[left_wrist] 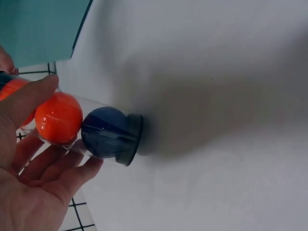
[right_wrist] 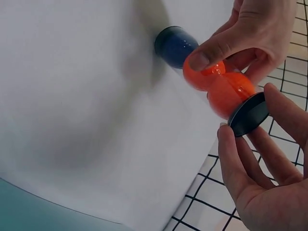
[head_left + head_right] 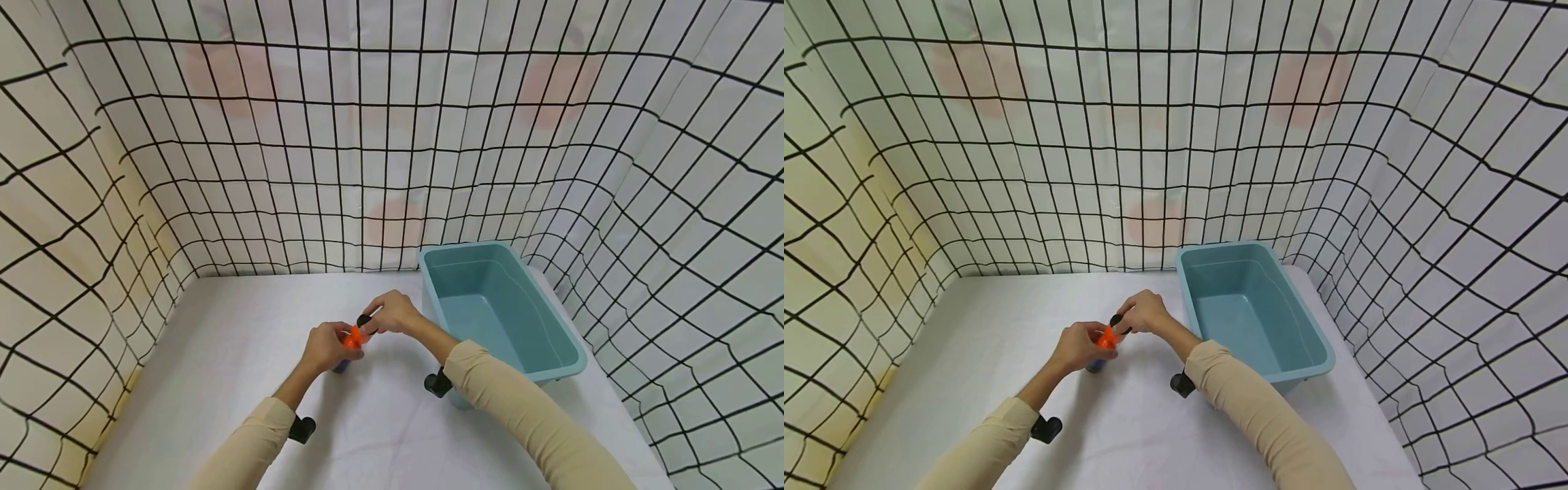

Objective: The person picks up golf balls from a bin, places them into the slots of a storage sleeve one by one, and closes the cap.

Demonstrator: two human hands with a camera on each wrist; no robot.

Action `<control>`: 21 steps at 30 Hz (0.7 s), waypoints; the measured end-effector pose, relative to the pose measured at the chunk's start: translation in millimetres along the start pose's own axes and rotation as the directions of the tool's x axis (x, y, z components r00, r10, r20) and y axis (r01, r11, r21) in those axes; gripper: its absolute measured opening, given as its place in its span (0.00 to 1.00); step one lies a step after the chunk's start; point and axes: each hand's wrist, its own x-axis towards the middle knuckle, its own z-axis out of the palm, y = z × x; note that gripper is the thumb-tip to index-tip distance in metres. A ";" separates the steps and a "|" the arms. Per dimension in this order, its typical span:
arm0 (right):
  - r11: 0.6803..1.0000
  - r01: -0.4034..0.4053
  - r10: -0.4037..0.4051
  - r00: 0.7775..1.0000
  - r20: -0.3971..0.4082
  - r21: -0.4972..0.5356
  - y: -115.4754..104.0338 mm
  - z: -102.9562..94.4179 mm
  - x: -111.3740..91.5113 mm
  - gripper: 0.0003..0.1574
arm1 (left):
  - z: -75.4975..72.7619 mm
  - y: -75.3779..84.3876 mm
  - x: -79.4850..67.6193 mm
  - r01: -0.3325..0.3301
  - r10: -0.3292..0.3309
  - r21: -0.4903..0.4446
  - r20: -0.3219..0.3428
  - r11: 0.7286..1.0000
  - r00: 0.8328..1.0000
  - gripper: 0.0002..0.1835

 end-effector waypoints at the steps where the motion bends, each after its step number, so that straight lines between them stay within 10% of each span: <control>1: 1.000 -0.004 0.004 1.000 -0.004 0.002 -0.3 0.0 0.0 0.18 | -0.5 0.3 -0.5 -0.003 0.003 -0.001 -0.002 1.000 1.000 0.22; 21: 0.999 -0.034 0.034 0.999 -0.019 0.009 0.2 1.8 8.2 0.19 | -2.6 -0.6 -4.1 0.009 -0.009 -0.016 -0.017 1.000 1.000 0.24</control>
